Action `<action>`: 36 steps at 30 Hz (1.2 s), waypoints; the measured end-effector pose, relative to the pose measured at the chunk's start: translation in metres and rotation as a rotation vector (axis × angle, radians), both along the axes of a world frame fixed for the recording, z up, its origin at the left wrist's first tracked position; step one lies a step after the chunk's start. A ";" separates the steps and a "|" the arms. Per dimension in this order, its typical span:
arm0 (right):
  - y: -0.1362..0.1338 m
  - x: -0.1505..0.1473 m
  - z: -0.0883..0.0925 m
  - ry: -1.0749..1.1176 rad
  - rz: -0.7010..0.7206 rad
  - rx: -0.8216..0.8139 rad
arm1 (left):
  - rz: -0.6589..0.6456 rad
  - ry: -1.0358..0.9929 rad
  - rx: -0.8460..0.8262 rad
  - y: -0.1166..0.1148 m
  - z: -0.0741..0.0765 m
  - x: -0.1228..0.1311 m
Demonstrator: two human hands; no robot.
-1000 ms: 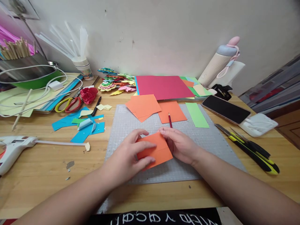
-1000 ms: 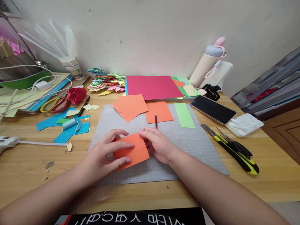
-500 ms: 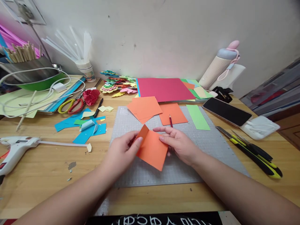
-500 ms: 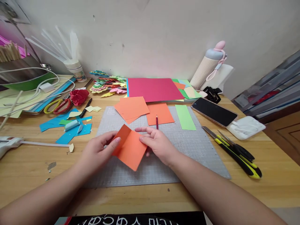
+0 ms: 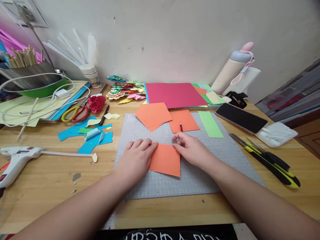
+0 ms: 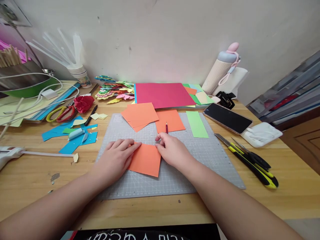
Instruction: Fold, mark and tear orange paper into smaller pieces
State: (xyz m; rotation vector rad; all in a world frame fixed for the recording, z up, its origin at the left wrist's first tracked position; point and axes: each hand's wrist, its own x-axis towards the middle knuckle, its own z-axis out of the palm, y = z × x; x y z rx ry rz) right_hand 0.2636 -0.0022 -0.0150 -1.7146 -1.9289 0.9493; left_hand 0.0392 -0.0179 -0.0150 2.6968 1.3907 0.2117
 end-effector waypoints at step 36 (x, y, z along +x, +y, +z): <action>-0.012 -0.017 0.006 0.837 -0.167 -0.215 | 0.487 -1.001 -0.440 0.011 -0.001 -0.003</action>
